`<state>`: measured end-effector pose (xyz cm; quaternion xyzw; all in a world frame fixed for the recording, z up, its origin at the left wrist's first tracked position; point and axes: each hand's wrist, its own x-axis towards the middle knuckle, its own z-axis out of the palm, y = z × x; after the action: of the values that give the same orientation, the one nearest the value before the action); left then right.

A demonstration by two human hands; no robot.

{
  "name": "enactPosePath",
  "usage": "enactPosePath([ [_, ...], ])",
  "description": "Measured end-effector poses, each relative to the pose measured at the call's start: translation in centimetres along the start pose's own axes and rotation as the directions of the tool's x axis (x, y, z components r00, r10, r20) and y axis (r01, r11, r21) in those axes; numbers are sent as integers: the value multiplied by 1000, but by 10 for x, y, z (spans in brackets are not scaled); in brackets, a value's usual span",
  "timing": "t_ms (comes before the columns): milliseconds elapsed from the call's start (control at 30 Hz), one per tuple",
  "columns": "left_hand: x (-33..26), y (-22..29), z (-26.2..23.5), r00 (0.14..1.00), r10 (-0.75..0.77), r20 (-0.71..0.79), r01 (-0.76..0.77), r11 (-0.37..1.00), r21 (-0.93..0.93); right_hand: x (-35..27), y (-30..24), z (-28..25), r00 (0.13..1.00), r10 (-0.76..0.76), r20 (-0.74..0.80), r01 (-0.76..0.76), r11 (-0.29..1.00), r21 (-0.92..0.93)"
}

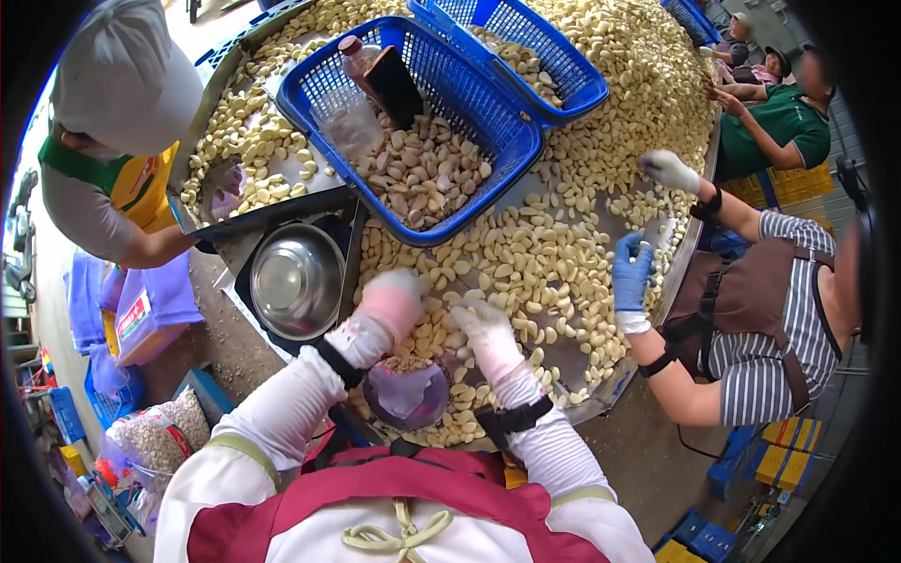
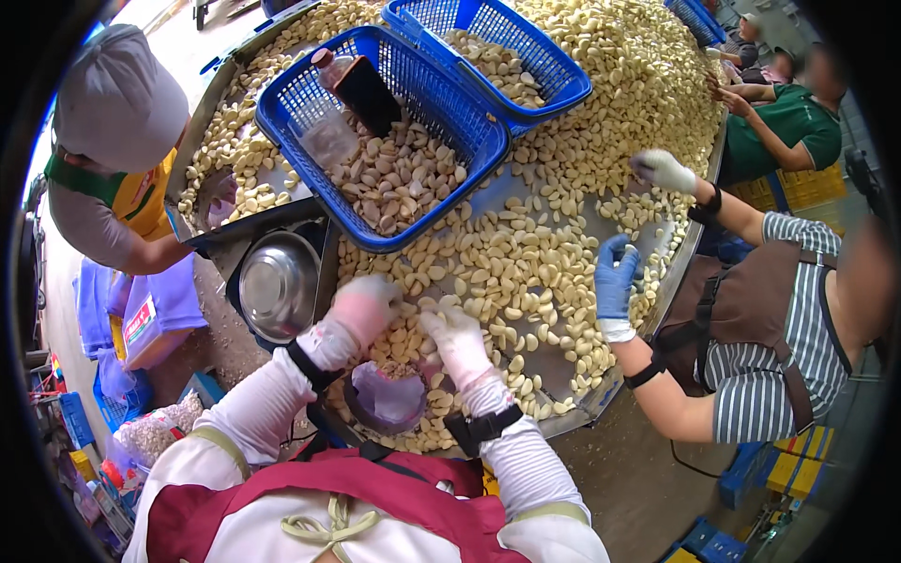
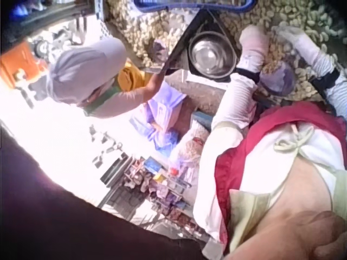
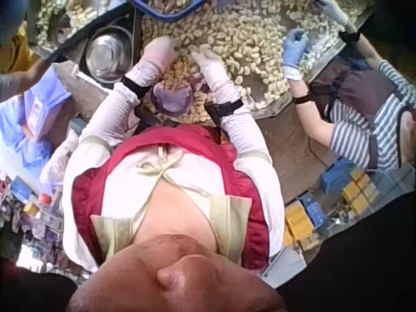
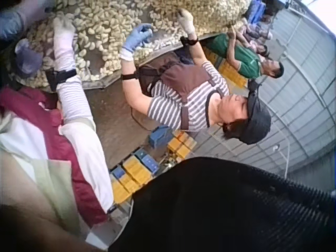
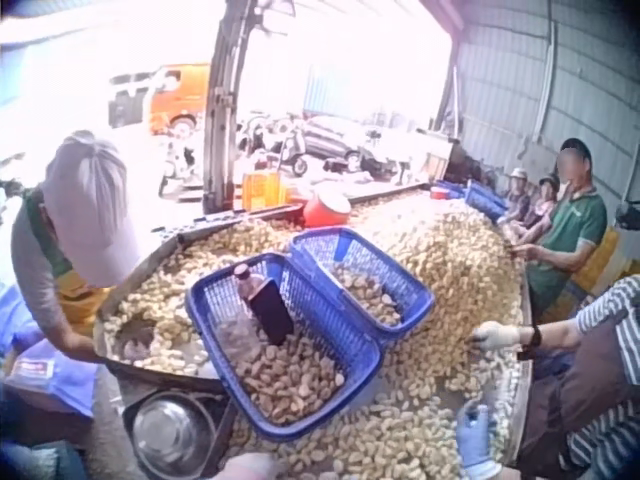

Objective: The person sorts garlic cloves on a large metal table, picking them up and placing them into blue baskets. They work alongside other people who are also sorting garlic. The person wears gloves and an apron while performing the task.

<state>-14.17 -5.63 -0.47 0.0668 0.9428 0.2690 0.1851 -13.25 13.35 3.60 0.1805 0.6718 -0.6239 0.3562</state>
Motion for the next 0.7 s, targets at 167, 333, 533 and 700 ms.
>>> enactPosePath([
  [167,-23,59,-32,964,46,-261,-180,837,-517,-3,-28,-2,996,73,58,-92,873,478],
  [333,-8,-7,-22,902,-123,-413,112,992,-52,18,-166,-58,796,-596,106,477,727,494],
  [533,25,34,-31,971,-187,-151,212,961,176,133,-123,-140,786,-556,-268,388,783,-487],
  [700,18,14,-42,980,-179,87,119,878,464,46,-48,-22,988,-133,83,92,64,-994],
])
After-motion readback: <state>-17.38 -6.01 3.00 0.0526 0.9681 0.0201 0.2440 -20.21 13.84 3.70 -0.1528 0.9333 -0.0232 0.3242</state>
